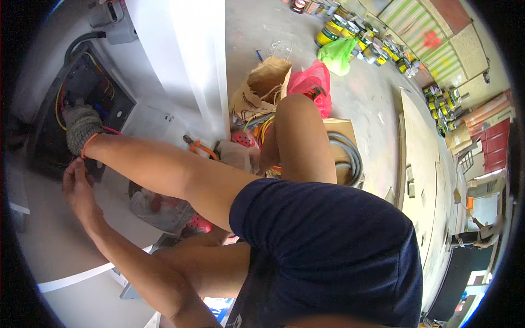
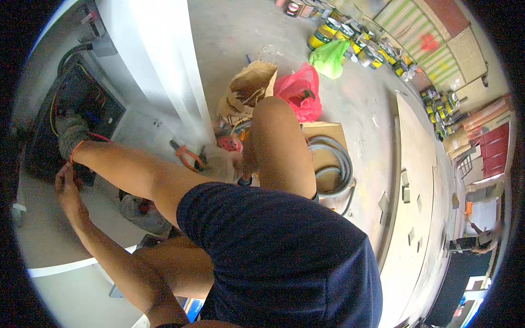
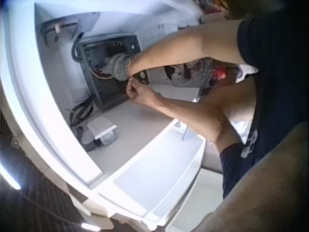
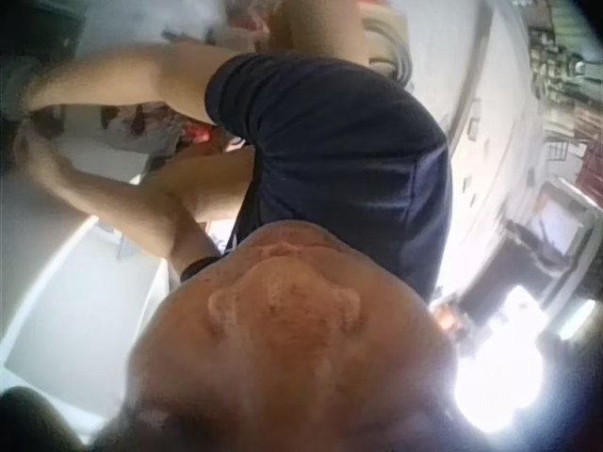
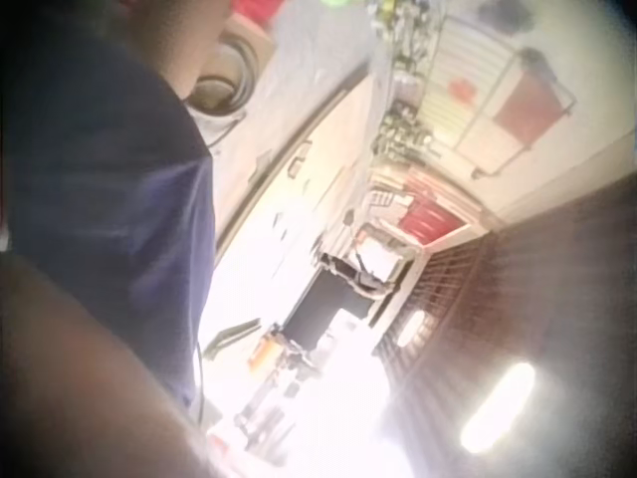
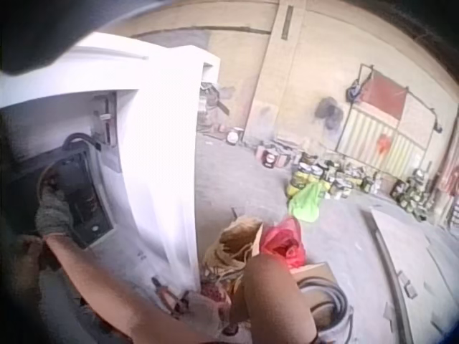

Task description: The person is wiring and connecting various electrical wires into a circuit breaker box or electrical panel.

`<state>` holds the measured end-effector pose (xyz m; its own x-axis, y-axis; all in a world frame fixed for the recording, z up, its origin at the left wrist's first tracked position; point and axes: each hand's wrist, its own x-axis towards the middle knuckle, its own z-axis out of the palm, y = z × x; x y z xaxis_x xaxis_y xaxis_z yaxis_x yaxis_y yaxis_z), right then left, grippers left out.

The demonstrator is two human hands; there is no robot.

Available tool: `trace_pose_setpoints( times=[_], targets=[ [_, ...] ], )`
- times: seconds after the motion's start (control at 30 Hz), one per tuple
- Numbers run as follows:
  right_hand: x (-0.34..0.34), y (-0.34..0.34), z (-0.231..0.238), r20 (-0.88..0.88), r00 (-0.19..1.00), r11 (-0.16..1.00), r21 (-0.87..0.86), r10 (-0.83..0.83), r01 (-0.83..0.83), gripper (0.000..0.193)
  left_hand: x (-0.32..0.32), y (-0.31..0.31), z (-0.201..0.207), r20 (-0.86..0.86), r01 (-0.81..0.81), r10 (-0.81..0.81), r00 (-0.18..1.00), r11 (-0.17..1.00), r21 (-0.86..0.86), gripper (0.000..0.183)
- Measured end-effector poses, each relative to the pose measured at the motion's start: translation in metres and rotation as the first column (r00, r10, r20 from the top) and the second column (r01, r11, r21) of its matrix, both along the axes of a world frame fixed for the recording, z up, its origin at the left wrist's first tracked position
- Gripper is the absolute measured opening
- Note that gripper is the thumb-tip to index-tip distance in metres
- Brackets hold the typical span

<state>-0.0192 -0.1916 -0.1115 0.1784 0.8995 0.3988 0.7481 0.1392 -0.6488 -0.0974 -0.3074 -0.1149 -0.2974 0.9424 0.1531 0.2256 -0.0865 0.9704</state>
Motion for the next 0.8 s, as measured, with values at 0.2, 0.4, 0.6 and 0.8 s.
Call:
trace_pose_setpoints(
  times=[0.2, 0.4, 0.6, 0.8],
  targets=[
    [0.001, 0.009, 0.01, 0.242, 0.966, 0.988, 0.098, 0.09, -0.117, 0.04, -0.002, -0.004, 0.004, -0.017, -0.039, 0.039, 0.999, 0.999, -0.011, 0.027],
    [0.026, -0.01, 0.013, 0.117, 0.968, 0.957, 0.167, 0.221, -0.238, 0.032, -0.003, -0.011, 0.007, -0.131, 0.013, -0.004, 0.991, 0.998, 0.065, 0.022],
    [0.027, -0.002, -0.004, -0.125, 0.966, 0.969, -0.067, 0.228, -0.237, 0.043, 0.011, -0.018, 0.017, -0.028, -0.095, 0.099, 0.995, 0.986, 0.137, 0.018],
    [0.043, -0.006, -0.016, -0.028, 0.957, 0.95, 0.13, 0.289, -0.283, 0.042, 0.01, -0.016, 0.021, 0.017, -0.106, 0.104, 0.994, 0.983, 0.152, 0.02]
  ],
)
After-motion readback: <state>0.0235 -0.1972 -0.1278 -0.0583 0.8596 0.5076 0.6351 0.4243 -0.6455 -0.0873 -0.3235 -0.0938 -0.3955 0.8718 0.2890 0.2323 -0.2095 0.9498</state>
